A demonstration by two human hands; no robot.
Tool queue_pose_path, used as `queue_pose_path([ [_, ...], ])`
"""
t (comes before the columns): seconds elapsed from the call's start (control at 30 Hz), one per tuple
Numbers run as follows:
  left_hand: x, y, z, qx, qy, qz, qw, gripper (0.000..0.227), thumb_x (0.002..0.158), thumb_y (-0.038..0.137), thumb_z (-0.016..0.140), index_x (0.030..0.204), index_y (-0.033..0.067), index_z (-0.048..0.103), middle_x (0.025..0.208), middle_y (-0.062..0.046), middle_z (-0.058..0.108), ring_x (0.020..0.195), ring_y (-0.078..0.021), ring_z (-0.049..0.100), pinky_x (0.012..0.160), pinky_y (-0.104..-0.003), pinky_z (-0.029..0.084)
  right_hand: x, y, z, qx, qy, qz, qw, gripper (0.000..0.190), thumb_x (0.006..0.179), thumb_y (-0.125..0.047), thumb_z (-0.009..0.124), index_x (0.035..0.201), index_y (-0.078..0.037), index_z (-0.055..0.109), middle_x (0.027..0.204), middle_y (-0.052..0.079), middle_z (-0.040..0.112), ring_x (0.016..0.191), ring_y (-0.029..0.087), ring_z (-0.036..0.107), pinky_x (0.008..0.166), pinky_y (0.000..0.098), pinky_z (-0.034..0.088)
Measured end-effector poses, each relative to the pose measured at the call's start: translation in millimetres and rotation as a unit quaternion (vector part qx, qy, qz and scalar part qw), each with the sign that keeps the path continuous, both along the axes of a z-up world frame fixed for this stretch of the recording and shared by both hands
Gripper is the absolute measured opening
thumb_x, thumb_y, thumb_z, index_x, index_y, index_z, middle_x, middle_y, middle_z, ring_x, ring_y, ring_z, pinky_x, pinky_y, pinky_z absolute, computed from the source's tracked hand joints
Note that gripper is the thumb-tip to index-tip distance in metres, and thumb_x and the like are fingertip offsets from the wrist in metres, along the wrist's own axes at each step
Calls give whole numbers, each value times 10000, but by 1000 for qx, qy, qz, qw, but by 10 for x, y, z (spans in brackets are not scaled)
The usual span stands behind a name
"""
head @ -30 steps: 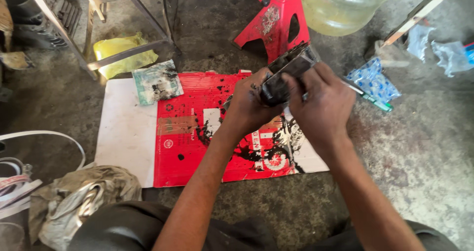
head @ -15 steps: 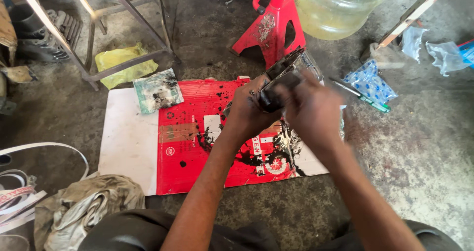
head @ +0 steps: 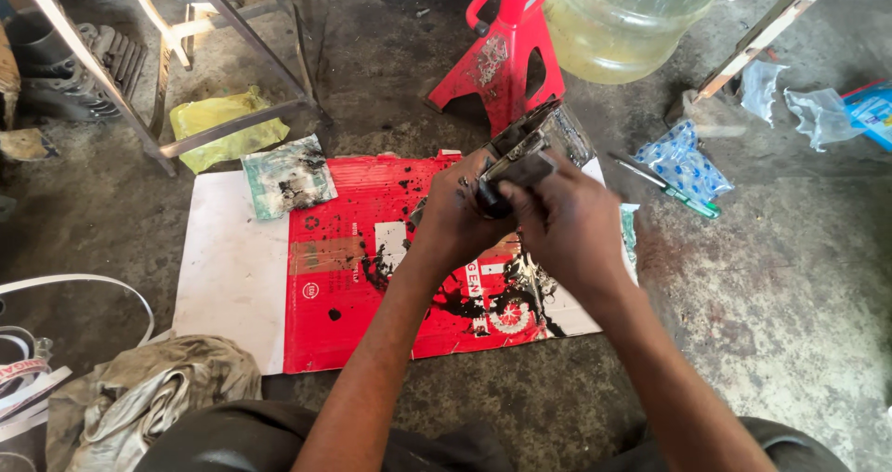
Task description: The person scrapes carbon deposits and old gasket material from an engine component using a small blade and wipes the surface with a cloth.
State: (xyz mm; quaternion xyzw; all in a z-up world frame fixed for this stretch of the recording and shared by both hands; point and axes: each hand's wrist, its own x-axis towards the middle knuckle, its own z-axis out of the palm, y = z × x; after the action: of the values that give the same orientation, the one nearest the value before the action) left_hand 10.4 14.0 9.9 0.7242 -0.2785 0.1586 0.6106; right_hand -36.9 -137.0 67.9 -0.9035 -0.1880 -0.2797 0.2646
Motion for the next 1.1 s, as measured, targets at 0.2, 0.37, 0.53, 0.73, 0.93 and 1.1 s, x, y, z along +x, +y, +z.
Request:
queue_pose_path([
  [0.2,-5,-13,11,19,0,24,1000,394,740,173,884,1020,68,627,952,-101,716,828,-225,708,765,-347,571,-30,44,-39,-38,-69,44,996,153,903,-104,710,1050,-78,745,1006,127,683,819,377,693,688,450,553],
  [0.37,10,12,4,59,36,41,997,365,754,176,866,1005,68,623,936,-99,722,838,-231,728,754,-346,577,24,-29,12,-19,-5,-53,998,93,955,-147,748,970,-56,735,943,107,699,730,348,694,622,455,535],
  [0.53,24,-8,-5,15,-10,15,1000,394,749,167,871,1036,61,623,966,-106,713,847,-233,719,769,-350,577,-34,30,-93,34,-28,43,998,109,942,-116,727,1001,-26,712,1024,142,698,828,369,700,691,444,558],
  [0.73,28,-2,-4,27,6,17,999,392,744,119,851,1059,53,628,975,-106,717,860,-230,726,776,-350,582,13,-43,-40,16,-38,-11,999,91,959,-111,726,993,-27,721,990,162,689,805,386,689,673,461,539],
  [0.93,-12,6,37,52,19,30,998,388,715,106,863,1013,53,619,935,-117,713,833,-252,707,751,-365,573,17,-48,-94,8,26,-80,996,73,957,-131,734,948,-69,770,948,157,696,713,378,671,606,478,510],
  [1.1,1,-19,44,30,30,10,999,401,733,156,875,999,65,590,919,-96,720,813,-250,737,733,-358,584,-91,45,-176,18,-72,-10,997,127,903,-100,716,1017,-57,752,1055,154,689,847,367,675,696,450,553],
])
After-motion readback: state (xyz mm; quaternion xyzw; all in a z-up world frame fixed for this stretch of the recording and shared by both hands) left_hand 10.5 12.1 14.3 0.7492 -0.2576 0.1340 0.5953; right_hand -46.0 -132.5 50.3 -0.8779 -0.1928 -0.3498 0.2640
